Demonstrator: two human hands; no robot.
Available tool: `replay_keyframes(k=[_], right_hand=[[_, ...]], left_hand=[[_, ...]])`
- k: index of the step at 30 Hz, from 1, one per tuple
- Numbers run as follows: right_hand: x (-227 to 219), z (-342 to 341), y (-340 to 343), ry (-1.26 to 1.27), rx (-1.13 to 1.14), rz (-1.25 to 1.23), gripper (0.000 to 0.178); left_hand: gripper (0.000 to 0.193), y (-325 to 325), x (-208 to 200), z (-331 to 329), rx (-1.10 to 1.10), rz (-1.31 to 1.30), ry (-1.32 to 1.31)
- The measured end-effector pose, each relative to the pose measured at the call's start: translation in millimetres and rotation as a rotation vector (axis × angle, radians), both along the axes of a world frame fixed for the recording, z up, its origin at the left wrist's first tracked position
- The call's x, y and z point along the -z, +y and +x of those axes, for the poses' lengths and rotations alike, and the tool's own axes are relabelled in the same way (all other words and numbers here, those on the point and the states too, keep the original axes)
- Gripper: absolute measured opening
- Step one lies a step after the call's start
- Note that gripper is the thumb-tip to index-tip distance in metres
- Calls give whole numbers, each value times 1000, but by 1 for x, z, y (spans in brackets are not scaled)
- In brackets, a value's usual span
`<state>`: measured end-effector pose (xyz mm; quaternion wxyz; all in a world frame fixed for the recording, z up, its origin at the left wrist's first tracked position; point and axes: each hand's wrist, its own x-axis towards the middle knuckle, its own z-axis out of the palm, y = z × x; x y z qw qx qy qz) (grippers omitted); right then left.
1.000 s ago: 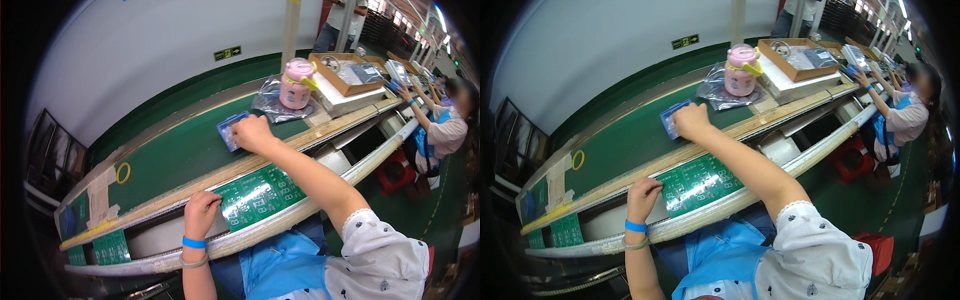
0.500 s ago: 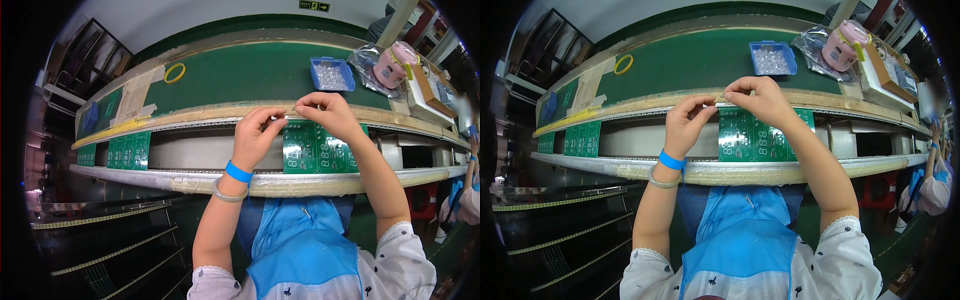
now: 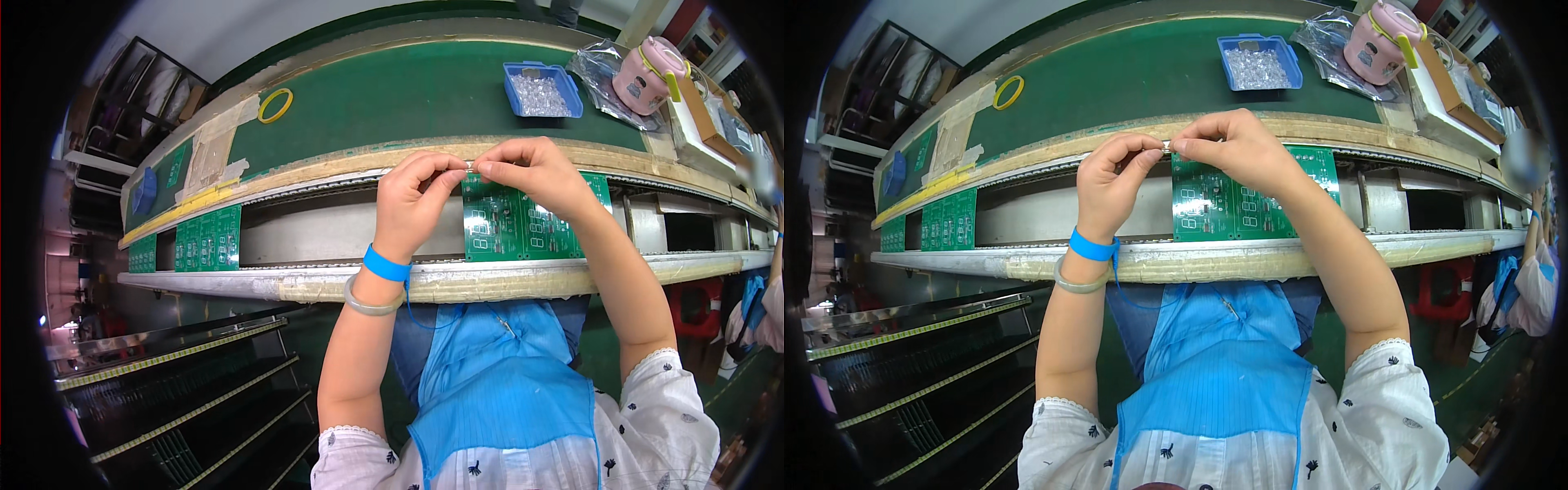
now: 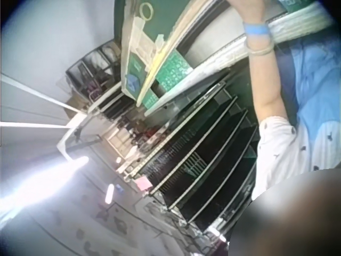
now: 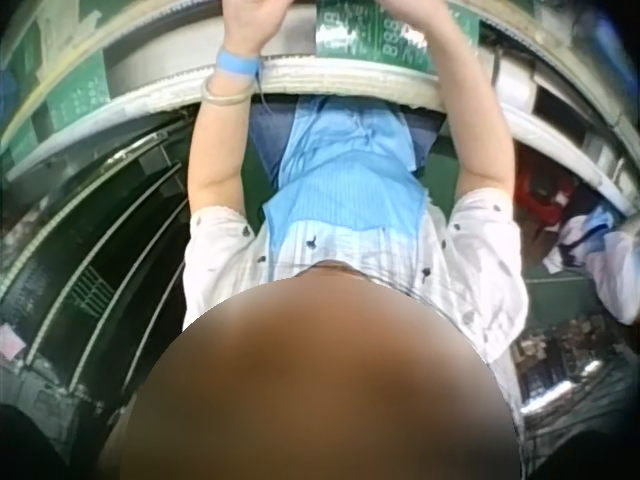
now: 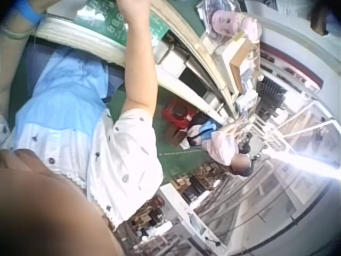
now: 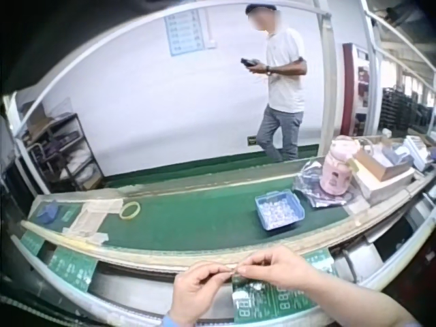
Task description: Assemble small electronic components onto a green printed circuit board (PCB) on an assembly line.
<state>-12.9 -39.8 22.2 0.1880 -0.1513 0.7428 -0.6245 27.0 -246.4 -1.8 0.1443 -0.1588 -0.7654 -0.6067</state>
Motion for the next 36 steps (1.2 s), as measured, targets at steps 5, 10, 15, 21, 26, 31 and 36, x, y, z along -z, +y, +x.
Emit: replay_keyframes(k=[5,10,15,21,26,31,36], right_hand=[[1,-2,10,9,-14,59,25],[3,4,19,94,71,95,26],[16,4,26,132,123,55,26],[22,5,31,141,155,16,26],[18,4,35,102,116,38,24],[18,5,37,108,125,16,24],[14,6,39,133,120,4,24]], left_hand=[[7,-1,2,0,3,-42,13],[8,-1,2,0,-17,-160,58],[7,-4,4,2,47,-345,13],[6,1,6,3,21,-537,32],[10,5,6,5,-34,-597,-18],[12,9,8,4,-86,-701,18],[12,15,4,6,-119,-749,-5]])
